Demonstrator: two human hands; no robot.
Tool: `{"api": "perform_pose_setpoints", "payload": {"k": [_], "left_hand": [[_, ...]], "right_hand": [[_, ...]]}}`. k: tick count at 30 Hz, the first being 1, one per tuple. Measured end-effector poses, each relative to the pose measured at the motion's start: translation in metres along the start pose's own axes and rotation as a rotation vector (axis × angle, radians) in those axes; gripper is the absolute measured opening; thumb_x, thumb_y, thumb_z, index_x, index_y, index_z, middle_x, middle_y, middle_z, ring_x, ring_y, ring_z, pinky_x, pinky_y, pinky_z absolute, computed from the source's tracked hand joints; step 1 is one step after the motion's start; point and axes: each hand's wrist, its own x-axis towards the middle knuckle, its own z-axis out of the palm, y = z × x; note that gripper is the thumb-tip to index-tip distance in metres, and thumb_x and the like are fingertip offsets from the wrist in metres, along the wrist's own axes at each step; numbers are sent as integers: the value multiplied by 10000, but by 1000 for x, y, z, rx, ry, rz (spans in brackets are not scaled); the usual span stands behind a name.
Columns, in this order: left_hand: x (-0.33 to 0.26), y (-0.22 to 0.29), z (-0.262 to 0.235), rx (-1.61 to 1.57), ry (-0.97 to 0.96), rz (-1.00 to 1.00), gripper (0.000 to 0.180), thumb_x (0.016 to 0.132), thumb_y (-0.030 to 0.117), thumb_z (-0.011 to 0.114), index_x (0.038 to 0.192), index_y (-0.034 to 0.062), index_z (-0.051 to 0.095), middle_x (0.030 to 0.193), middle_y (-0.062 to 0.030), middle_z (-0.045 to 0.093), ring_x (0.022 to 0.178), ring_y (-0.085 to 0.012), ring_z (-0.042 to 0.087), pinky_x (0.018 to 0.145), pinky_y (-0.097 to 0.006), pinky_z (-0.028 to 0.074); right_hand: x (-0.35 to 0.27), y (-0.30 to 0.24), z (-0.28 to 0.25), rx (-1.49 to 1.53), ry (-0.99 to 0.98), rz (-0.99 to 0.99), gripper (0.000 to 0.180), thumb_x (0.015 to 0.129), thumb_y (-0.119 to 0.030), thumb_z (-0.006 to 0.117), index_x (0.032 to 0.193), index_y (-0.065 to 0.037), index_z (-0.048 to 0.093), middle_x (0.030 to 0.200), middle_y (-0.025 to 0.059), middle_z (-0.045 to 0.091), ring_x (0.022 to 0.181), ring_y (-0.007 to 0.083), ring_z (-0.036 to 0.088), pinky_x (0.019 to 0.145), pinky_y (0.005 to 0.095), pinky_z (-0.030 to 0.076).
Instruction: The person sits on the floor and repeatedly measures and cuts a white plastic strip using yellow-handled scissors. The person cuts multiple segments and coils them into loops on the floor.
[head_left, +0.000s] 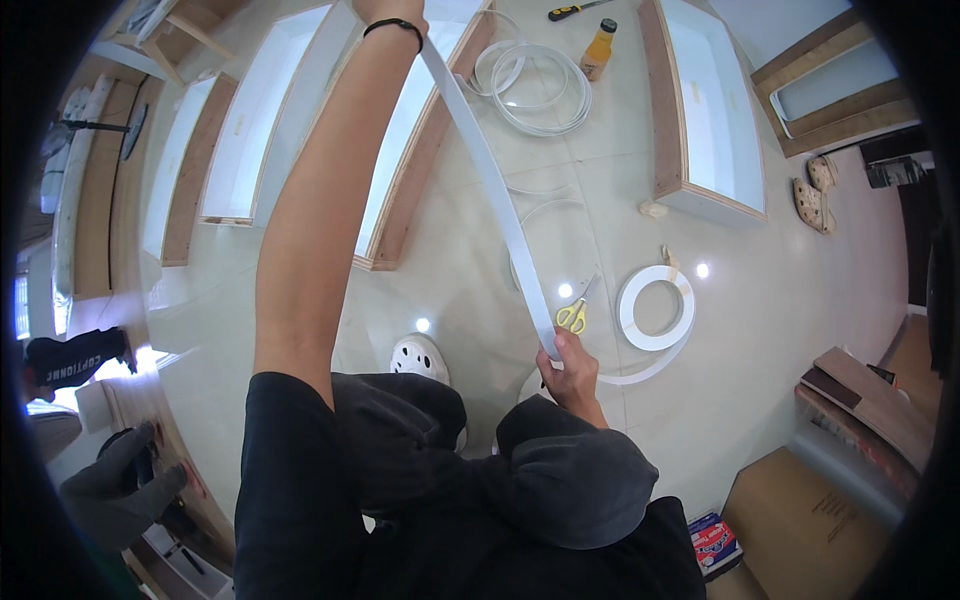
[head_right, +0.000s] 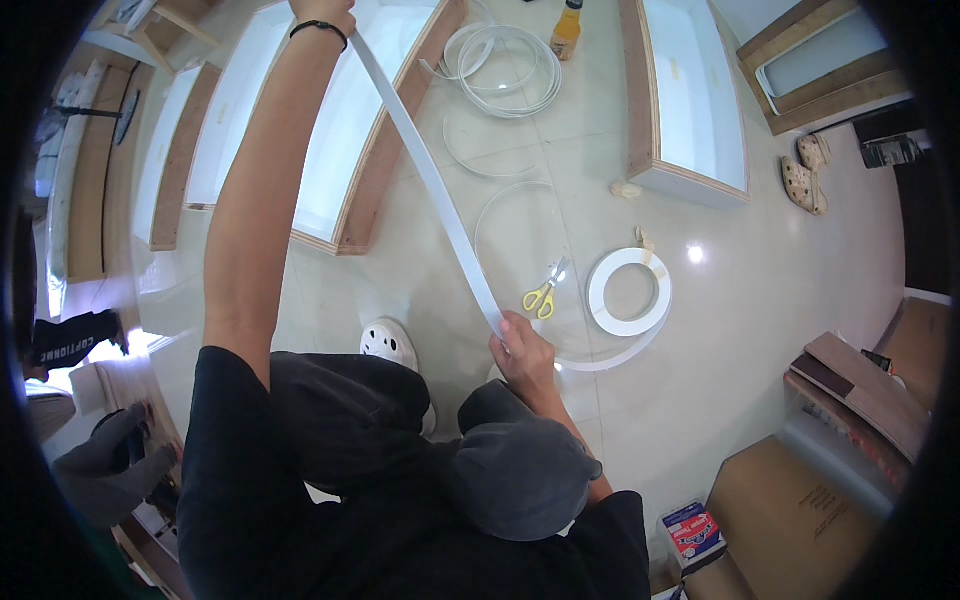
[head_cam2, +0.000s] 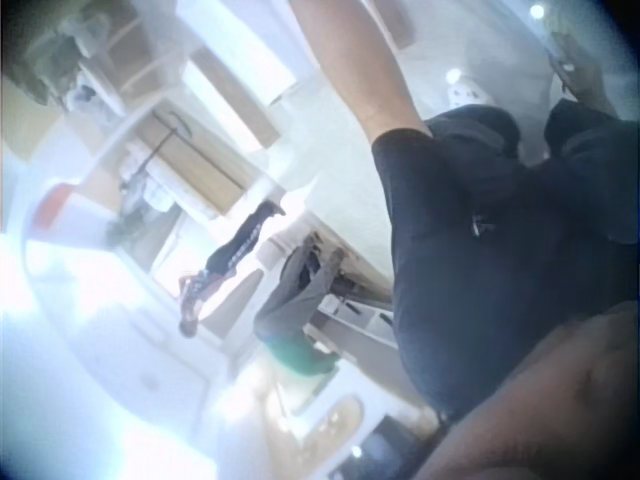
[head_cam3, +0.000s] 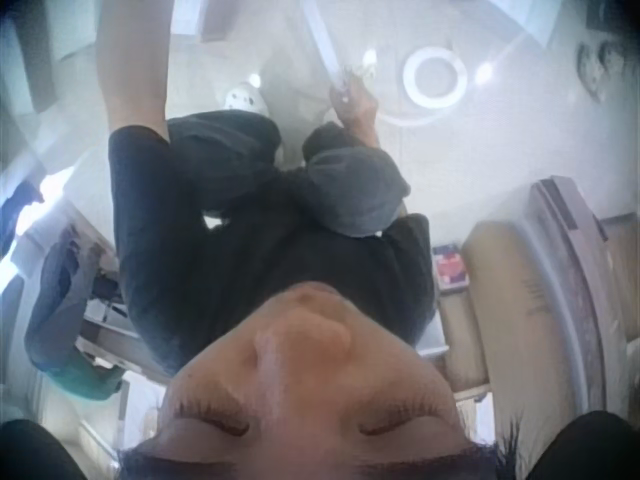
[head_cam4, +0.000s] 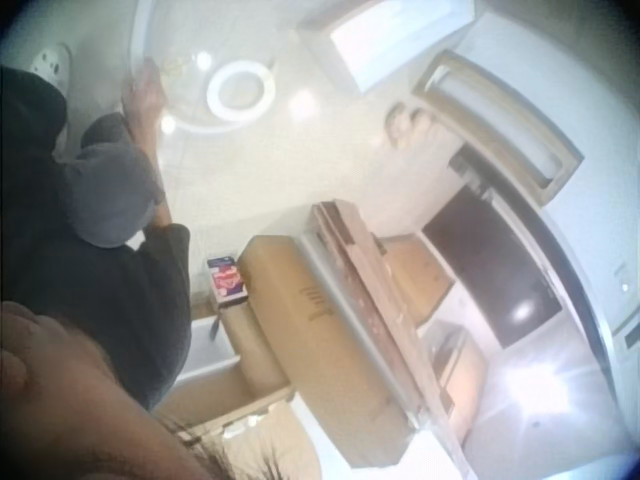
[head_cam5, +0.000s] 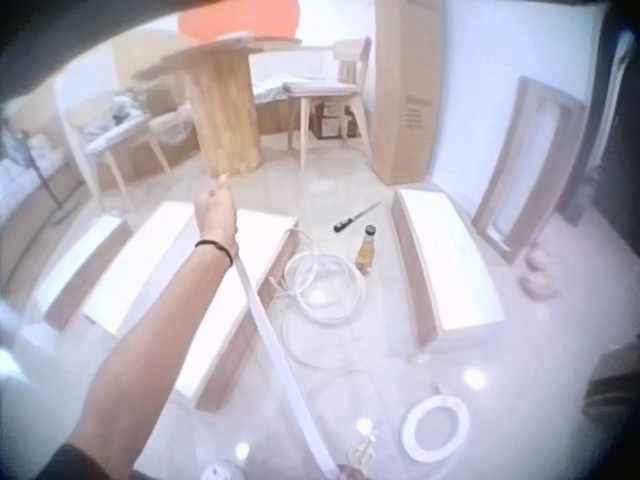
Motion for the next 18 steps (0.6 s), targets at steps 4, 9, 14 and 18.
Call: {"api": "perform_pose_setpoints", "payload": {"k": [4, 9, 14, 18], "left_hand": [[46, -43, -10, 83, 176, 139, 427, 898, 378, 596, 861, -47, 622, 696, -112, 578, 567, -217, 509, 483, -377, 383], [34, -37, -11, 7, 88, -54, 450, 887, 395, 583, 928, -51, 624, 743, -123, 590, 605, -226, 510, 508, -392, 385], [43, -44, -22, 26, -18, -39, 398, 905, 432, 555, 887, 40, 619, 640, -54, 498, 508, -169, 409, 427, -331, 281], [101, -55, -66, -95, -123, -9, 352, 949, 420, 519, 887, 83, 599, 624, -8, 463, 463, -121, 413, 371, -275, 268]], "right_hand": [[-12, 2, 1, 91, -127, 116, 440, 769, -1, 747, 1143, -33, 518, 804, 108, 678, 653, 290, 673, 534, 337, 521], [-13, 0, -1, 140, -165, 342, 330, 842, -58, 687, 1134, -55, 534, 773, 127, 672, 654, 322, 663, 579, 400, 519], [-8, 5, -13, -55, -533, 383, 236, 920, -157, 591, 1140, -85, 548, 727, 115, 665, 656, 298, 667, 606, 397, 517], [-18, 32, -17, 34, -572, 452, 196, 912, -153, 580, 1093, -81, 559, 721, 145, 648, 664, 337, 648, 589, 430, 496]]}}
